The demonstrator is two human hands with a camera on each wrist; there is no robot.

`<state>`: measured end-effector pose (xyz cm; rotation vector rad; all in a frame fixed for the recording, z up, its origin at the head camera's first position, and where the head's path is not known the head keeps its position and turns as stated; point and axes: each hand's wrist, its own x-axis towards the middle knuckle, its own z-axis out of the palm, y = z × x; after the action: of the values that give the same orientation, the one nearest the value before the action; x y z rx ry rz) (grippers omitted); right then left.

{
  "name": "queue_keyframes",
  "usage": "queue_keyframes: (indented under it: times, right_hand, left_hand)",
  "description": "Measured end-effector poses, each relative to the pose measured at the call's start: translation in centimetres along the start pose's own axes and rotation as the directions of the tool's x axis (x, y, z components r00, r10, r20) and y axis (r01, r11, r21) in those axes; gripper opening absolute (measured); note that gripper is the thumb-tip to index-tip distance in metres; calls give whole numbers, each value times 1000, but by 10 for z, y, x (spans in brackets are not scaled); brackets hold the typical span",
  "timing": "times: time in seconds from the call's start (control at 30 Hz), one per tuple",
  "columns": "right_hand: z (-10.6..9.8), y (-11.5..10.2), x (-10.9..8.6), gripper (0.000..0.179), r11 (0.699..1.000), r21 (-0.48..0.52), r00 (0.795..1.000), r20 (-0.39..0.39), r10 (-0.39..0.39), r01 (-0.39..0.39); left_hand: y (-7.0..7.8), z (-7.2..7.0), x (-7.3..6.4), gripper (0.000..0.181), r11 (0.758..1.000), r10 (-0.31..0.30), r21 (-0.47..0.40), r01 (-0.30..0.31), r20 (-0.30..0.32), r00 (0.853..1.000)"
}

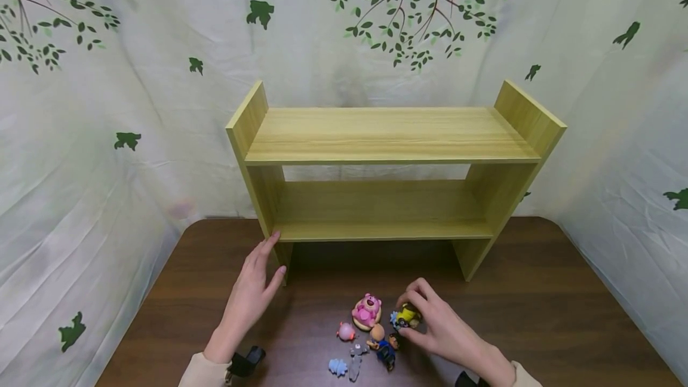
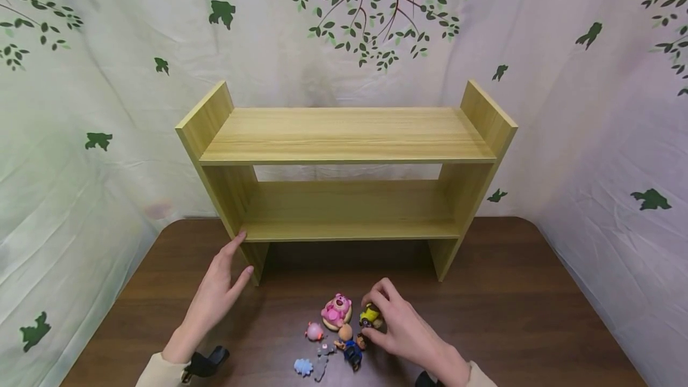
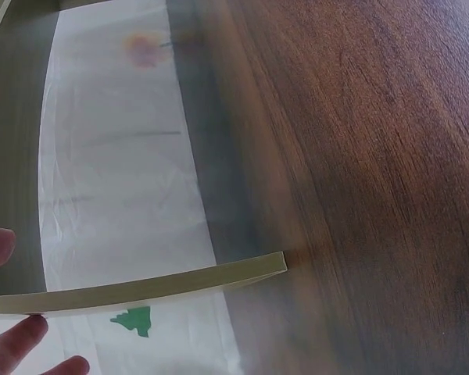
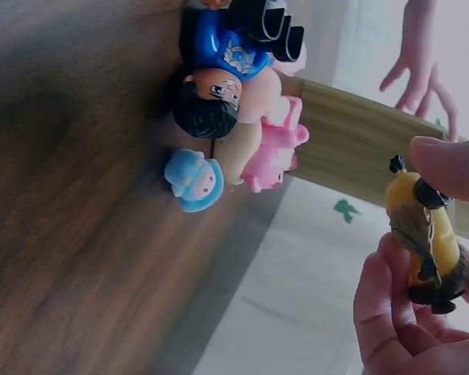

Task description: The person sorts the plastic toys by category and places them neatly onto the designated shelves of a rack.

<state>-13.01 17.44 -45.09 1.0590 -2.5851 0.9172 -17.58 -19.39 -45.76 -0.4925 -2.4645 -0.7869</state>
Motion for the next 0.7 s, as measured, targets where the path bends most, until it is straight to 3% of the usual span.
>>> queue_keyframes:
  times: [0.33, 0.57, 0.7]
  right_hand:
    - [-5, -1, 11, 37, 999, 54, 1000, -16, -5, 6]
    - [-7, -1, 19, 22, 995, 76, 997, -38, -69, 72]
    - [-6, -1, 22, 22, 988, 131, 995, -61, -78, 85]
  left_hand:
    - [-2, 2, -1, 77, 1000, 1, -15, -2, -13, 1000]
    - [-2, 4, -1, 77, 1000, 0, -15, -1, -25, 1000]
    - [-3, 4, -2, 77, 1000, 4, -11, -4, -32, 999]
